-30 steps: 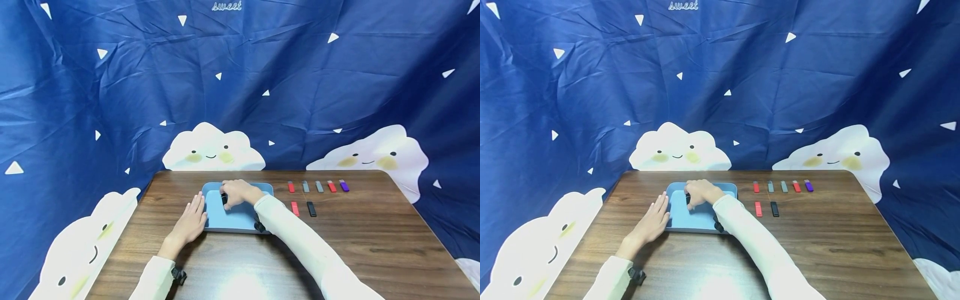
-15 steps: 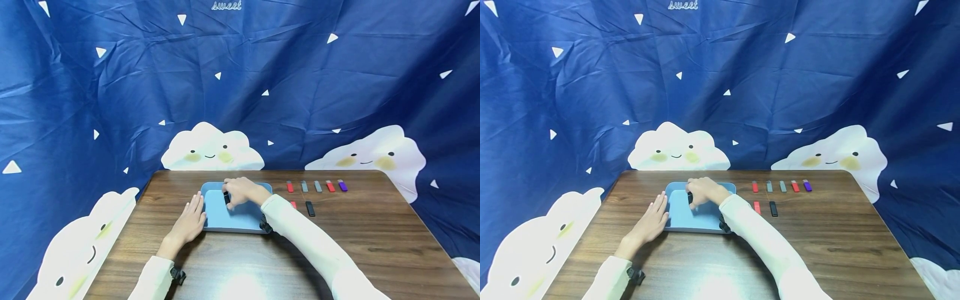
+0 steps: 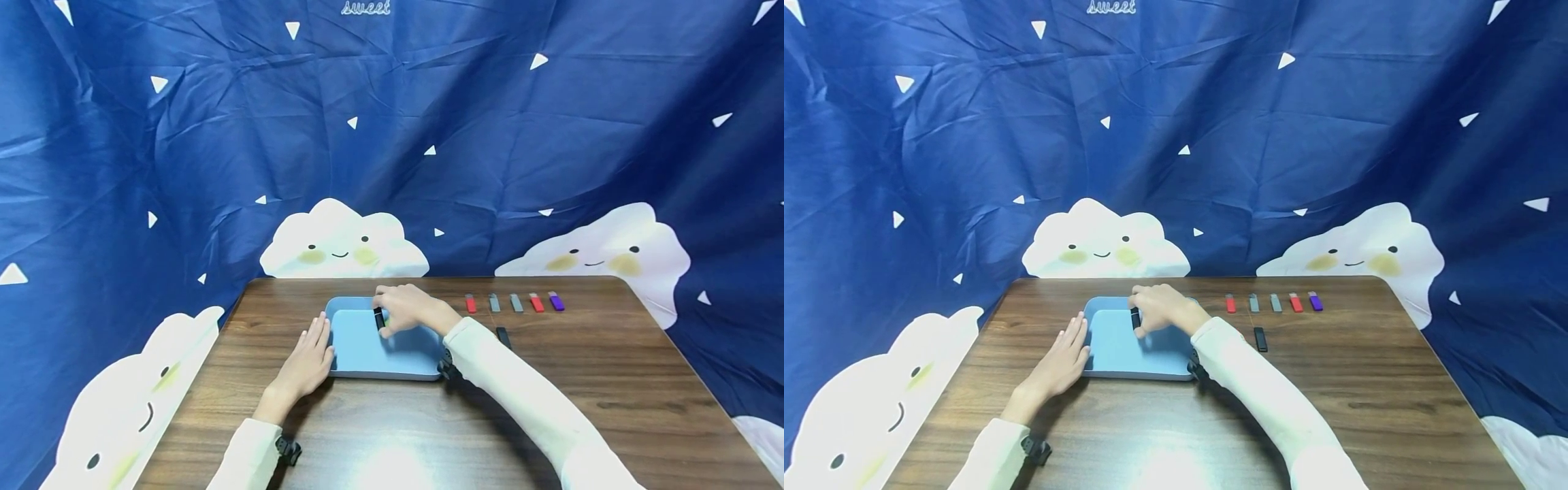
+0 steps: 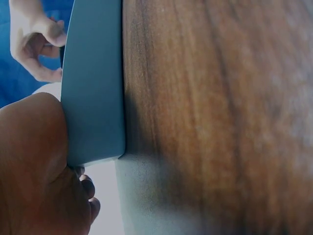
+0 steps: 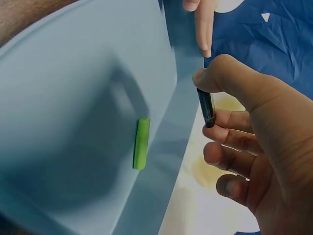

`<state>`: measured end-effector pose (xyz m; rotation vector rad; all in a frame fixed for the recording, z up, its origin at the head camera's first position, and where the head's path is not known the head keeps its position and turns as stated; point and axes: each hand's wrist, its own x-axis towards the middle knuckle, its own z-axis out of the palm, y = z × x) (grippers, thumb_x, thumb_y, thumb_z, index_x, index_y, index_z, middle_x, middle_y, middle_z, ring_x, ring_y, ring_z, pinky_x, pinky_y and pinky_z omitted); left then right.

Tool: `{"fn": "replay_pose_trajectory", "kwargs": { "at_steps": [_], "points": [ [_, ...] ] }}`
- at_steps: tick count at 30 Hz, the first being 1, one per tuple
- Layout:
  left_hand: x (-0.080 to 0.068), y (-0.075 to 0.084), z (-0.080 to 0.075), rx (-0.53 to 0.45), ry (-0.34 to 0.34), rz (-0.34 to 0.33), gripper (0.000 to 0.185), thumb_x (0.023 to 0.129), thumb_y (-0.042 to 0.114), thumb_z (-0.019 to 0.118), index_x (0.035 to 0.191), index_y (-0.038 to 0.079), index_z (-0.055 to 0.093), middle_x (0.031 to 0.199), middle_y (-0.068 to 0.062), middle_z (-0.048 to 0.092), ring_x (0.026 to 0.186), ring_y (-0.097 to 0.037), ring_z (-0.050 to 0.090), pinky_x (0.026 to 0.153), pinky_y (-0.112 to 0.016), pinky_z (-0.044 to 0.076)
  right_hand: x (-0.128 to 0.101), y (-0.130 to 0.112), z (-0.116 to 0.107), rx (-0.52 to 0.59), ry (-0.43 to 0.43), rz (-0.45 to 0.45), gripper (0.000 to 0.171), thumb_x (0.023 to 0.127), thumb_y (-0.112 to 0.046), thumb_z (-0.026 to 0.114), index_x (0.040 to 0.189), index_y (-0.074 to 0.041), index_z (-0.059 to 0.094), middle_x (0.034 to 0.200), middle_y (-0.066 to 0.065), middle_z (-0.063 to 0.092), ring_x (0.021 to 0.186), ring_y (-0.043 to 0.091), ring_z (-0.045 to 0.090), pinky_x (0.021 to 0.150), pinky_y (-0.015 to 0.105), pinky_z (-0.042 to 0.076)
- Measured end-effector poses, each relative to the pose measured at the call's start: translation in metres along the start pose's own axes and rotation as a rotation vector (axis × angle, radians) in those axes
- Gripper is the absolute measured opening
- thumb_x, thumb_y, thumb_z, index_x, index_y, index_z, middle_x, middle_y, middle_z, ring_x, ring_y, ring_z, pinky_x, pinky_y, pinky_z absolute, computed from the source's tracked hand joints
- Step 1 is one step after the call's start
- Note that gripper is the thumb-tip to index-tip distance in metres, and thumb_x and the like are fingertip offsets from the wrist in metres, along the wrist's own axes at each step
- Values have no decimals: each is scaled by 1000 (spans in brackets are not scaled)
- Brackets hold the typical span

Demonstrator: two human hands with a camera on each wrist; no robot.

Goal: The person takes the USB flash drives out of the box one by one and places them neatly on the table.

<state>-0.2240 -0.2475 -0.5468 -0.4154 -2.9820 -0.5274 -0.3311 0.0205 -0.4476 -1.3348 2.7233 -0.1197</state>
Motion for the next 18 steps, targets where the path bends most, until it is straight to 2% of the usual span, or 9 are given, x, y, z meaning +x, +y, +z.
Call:
{"fn": "replay_pose_trajectory", "kwargs": {
  "at_steps": [18],
  "points": [
    [-2,6,-3,-38,12,3,64,112,21,40,164,-11,24,177,-26,16,162,-48,21,131,-66,22,-39,16,-9,-1,51,43,59,87,-46,82,139,-19,69,134,0,63,78,16,59,71,36,55]
  ]
}}
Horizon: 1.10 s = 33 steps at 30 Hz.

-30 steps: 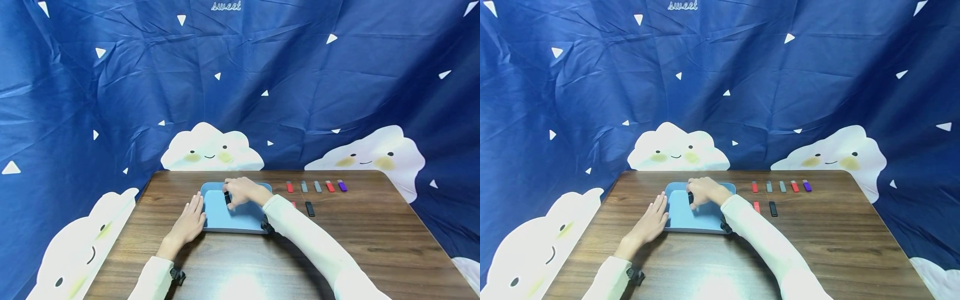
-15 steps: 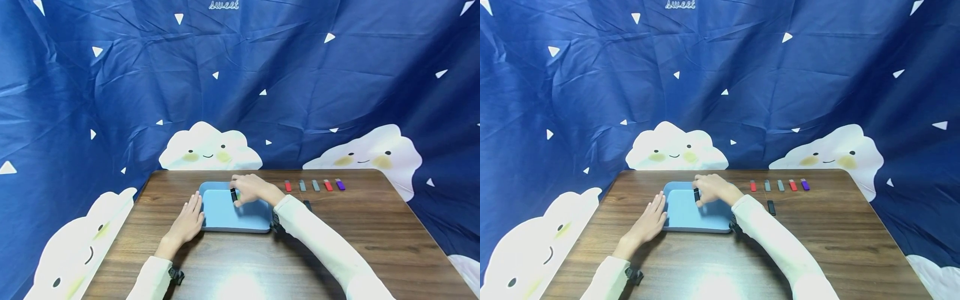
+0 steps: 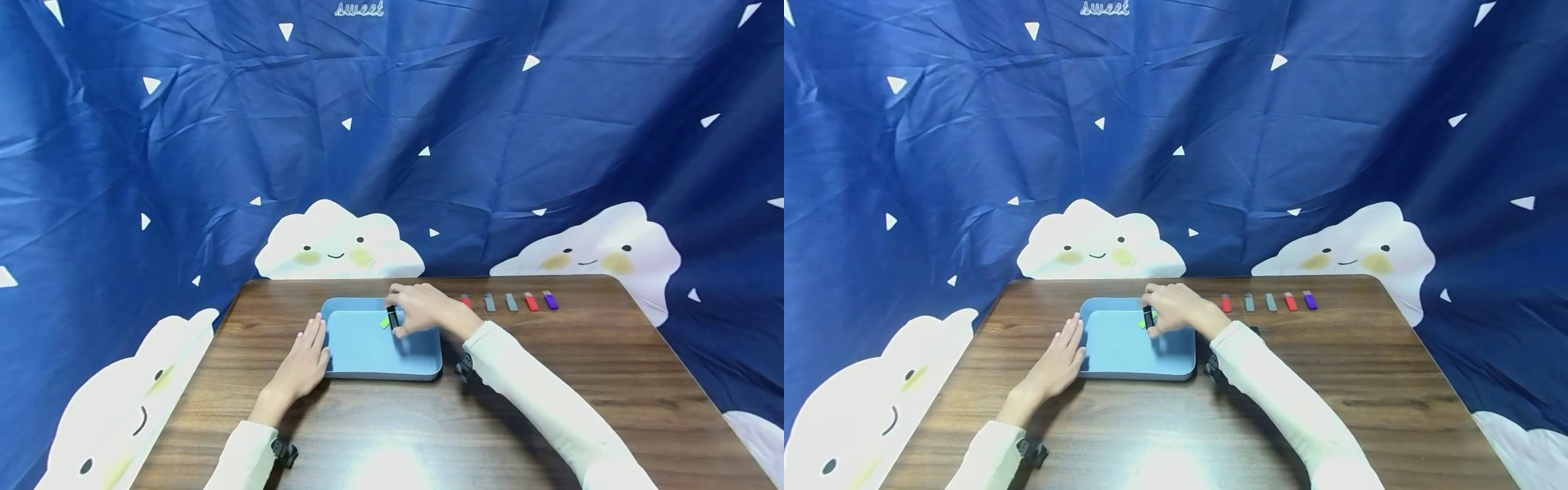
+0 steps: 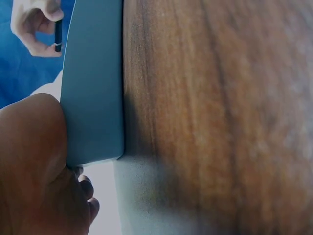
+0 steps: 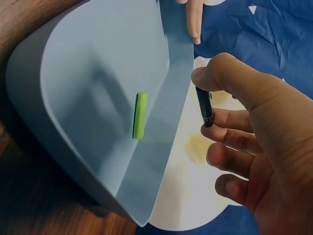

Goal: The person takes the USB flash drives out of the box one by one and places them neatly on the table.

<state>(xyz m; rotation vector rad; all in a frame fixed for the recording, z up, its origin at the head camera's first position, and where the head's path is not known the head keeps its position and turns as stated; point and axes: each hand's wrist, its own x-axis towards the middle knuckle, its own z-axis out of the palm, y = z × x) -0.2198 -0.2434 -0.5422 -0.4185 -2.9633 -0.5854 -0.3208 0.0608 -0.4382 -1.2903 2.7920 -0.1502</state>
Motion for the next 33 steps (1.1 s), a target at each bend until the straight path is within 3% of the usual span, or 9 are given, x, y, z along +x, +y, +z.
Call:
{"fn": "replay_pose_trajectory", "kwargs": {
  "at_steps": [17,23,33],
  "points": [
    [-2,9,-8,45,-11,-19,62,112,19,43,163,-12,27,176,-27,18,162,-46,22,131,-64,24,-29,19,-3,53,33,46,60,86,-44,84,138,-18,70,127,0,65,76,14,57,71,36,55],
    [-2,6,-5,-1,12,2,62,110,18,42,162,-14,28,174,-29,20,161,-50,23,129,-68,24,-39,25,-5,51,41,67,58,86,-44,84,137,-18,71,127,0,64,73,14,54,68,33,52],
    [2,-6,6,39,1,9,63,113,22,39,165,-10,23,177,-25,15,163,-46,21,132,-64,22,-61,37,-4,62,73,89,55,85,-43,84,133,-18,72,121,-1,65,62,8,48,57,26,41]
  ]
}}
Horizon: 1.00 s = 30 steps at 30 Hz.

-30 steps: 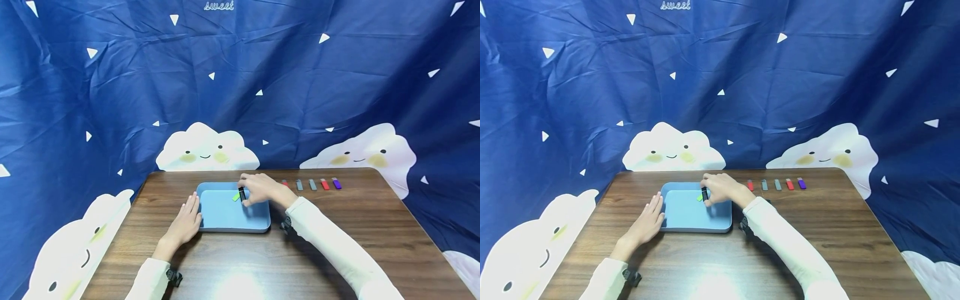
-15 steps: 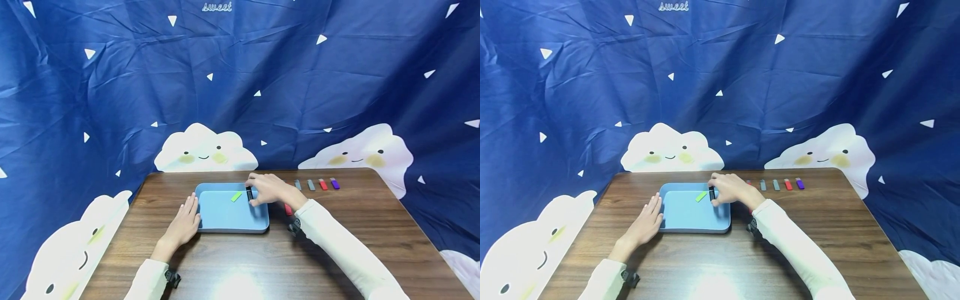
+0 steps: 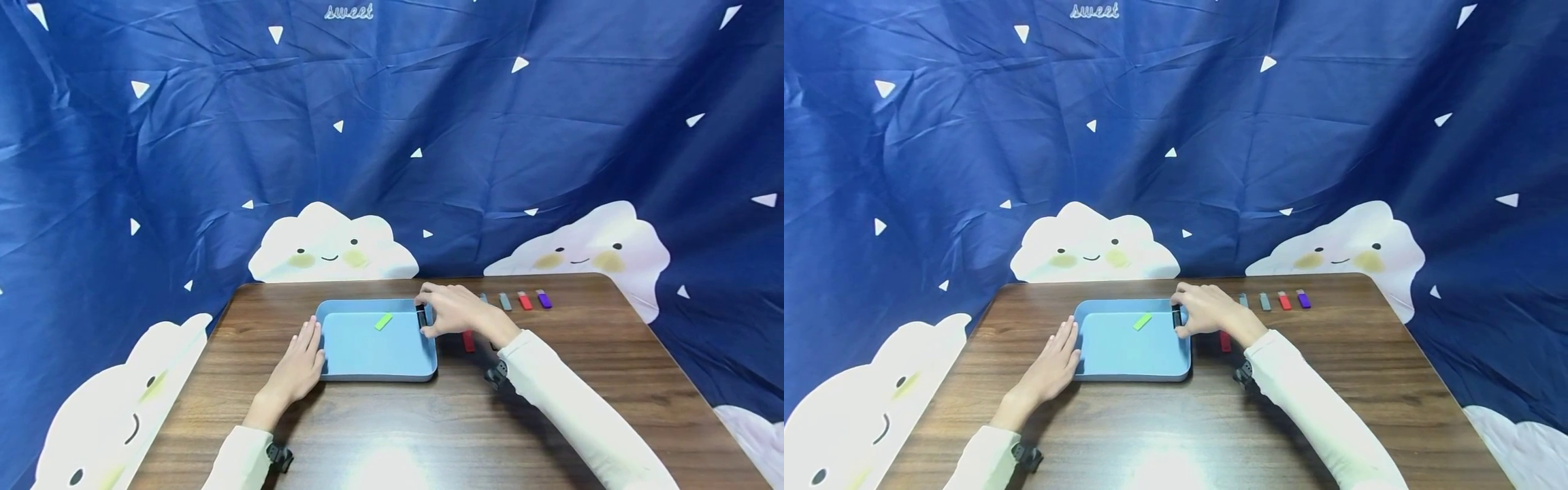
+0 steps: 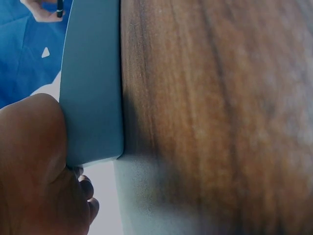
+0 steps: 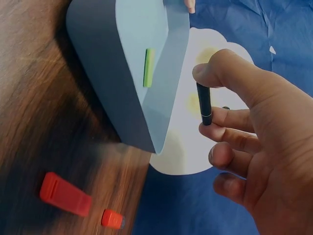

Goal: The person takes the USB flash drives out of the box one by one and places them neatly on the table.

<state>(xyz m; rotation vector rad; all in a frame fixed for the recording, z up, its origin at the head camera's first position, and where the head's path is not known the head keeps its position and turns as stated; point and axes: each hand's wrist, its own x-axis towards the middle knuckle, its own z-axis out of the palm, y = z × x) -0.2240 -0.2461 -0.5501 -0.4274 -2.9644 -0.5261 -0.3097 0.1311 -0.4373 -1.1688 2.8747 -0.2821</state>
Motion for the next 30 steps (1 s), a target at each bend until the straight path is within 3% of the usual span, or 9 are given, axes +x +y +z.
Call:
{"fn": "replay_pose_trajectory", "kwargs": {
  "at_steps": [10,19,26,30],
  "points": [
    [0,-1,0,4,-18,-5,63,114,23,39,166,-9,22,178,-24,14,164,-45,20,132,-63,21,-19,17,-3,-3,13,41,57,85,-45,83,134,-18,72,122,-2,66,67,10,51,63,29,48],
    [-1,3,-3,2,-19,-11,63,113,24,37,165,-9,22,177,-24,15,164,-45,20,132,-63,21,-37,26,-11,-24,59,63,57,81,-45,84,129,-15,74,114,-1,65,63,9,52,59,31,47],
    [-2,10,-8,-42,7,-4,63,110,19,41,163,-13,27,174,-30,20,160,-51,23,128,-70,24,-51,34,-11,-54,76,91,57,80,-47,84,128,-16,75,119,-3,66,70,13,57,67,37,54],
    [-2,7,-6,-31,-10,-14,64,111,21,40,164,-11,25,176,-27,17,162,-48,21,130,-67,22,-60,39,-13,-39,87,113,57,80,-45,86,128,-15,75,121,-1,67,69,15,57,64,37,52]
  ]
}}
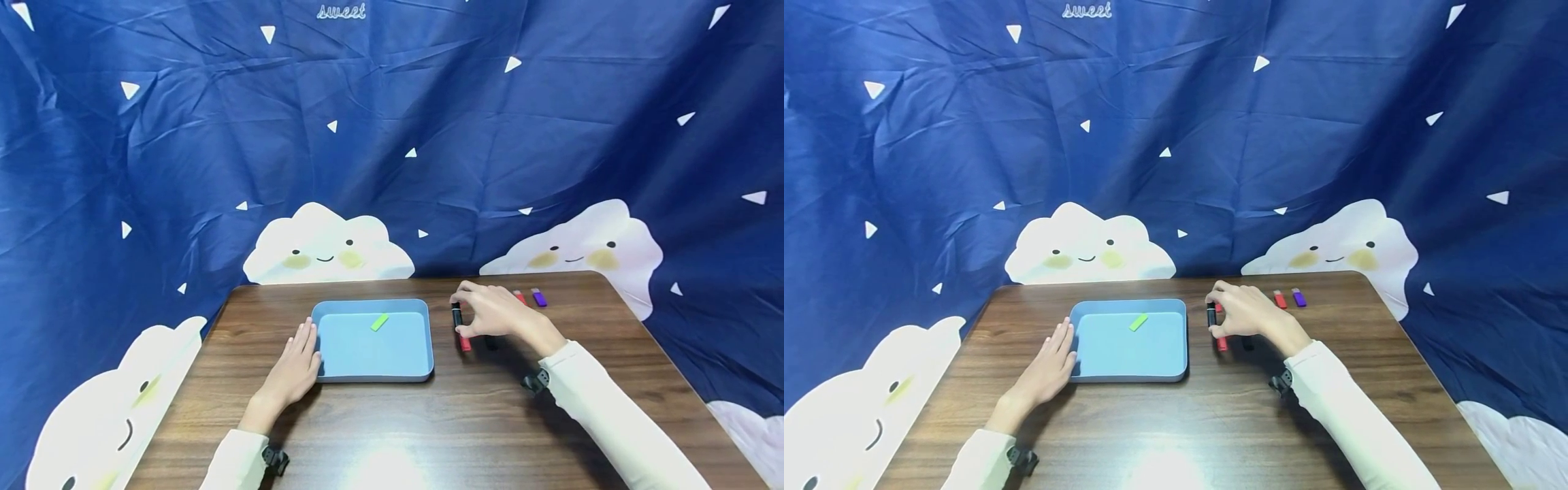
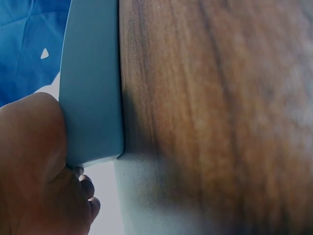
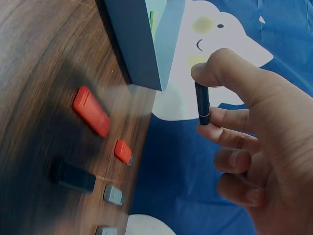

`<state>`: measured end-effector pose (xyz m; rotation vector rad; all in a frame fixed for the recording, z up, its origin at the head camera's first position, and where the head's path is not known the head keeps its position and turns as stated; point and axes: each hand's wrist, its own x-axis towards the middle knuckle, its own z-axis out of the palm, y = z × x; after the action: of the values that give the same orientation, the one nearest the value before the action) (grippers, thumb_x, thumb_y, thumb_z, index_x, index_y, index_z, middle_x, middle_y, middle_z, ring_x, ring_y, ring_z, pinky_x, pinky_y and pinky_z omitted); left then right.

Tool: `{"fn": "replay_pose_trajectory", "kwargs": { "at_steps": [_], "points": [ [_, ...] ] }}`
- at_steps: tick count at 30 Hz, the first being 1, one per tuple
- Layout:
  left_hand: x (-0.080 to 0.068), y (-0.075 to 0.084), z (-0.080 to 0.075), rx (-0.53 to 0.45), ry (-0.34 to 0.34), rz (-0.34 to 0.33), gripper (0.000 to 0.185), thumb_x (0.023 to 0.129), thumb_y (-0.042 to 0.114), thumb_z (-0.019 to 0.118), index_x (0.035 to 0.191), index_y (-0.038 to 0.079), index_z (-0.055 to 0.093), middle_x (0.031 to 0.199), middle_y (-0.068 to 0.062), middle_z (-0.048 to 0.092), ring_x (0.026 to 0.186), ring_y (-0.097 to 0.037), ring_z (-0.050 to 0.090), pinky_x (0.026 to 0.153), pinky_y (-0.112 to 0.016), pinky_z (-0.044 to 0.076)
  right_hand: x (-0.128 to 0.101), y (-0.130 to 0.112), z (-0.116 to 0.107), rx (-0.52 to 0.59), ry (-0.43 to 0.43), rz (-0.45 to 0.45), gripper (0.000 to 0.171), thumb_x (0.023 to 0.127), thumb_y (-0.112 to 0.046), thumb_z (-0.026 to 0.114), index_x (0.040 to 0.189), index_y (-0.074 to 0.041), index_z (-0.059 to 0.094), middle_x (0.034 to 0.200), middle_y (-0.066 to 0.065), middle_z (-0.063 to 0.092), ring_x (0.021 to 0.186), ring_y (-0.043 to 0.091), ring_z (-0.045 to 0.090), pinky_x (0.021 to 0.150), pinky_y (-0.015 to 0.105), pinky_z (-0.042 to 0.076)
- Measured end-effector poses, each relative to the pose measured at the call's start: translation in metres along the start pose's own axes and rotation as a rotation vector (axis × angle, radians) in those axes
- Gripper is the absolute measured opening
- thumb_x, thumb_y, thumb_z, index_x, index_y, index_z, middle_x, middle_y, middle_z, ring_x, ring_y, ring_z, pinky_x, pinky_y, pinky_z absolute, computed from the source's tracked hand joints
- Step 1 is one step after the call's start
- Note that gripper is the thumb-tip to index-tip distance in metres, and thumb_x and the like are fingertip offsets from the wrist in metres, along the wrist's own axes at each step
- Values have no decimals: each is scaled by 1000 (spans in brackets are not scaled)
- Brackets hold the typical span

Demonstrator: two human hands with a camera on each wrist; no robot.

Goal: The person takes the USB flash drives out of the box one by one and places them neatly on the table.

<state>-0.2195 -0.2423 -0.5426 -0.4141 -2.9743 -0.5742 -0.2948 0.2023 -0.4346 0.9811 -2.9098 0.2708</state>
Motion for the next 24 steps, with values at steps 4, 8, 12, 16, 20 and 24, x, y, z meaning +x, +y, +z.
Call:
{"fn": "replay_pose_trajectory", "kwargs": {
  "at_steps": [4,8,12,16,20,24],
  "points": [
    [0,-3,3,15,-9,-2,64,113,23,39,165,-10,23,177,-25,15,163,-46,19,132,-65,21,-8,6,-2,1,9,25,61,78,-45,87,130,-15,74,121,-2,67,70,16,59,59,37,51],
    [0,-2,3,13,-6,-4,63,112,22,39,164,-11,24,176,-26,16,163,-47,20,131,-66,22,-15,11,-3,5,9,43,61,78,-45,87,129,-14,74,119,-1,67,69,14,58,61,37,51],
    [-3,3,-1,-6,7,-5,63,110,19,42,163,-13,27,175,-29,19,161,-49,23,130,-68,24,-21,15,-2,12,3,36,57,78,-43,87,126,-14,75,116,-1,67,66,13,53,60,36,50],
    [-4,7,-4,-8,13,11,62,110,18,41,162,-14,28,174,-31,20,161,-51,23,129,-68,24,-27,20,0,-4,12,25,54,77,-41,87,123,-15,75,114,-2,67,64,14,51,58,36,49],
    [-3,8,-5,2,-6,0,62,111,19,40,162,-14,26,175,-29,17,162,-49,22,131,-66,23,-32,25,1,-25,19,30,54,76,-42,87,122,-16,76,114,-2,67,68,17,56,62,40,53],
    [-2,9,-7,13,-20,-19,62,112,18,43,163,-12,25,176,-27,16,163,-47,21,132,-65,22,-38,30,2,-48,13,45,57,77,-44,87,125,-15,76,118,0,67,84,26,68,73,50,58]
  ]
}}
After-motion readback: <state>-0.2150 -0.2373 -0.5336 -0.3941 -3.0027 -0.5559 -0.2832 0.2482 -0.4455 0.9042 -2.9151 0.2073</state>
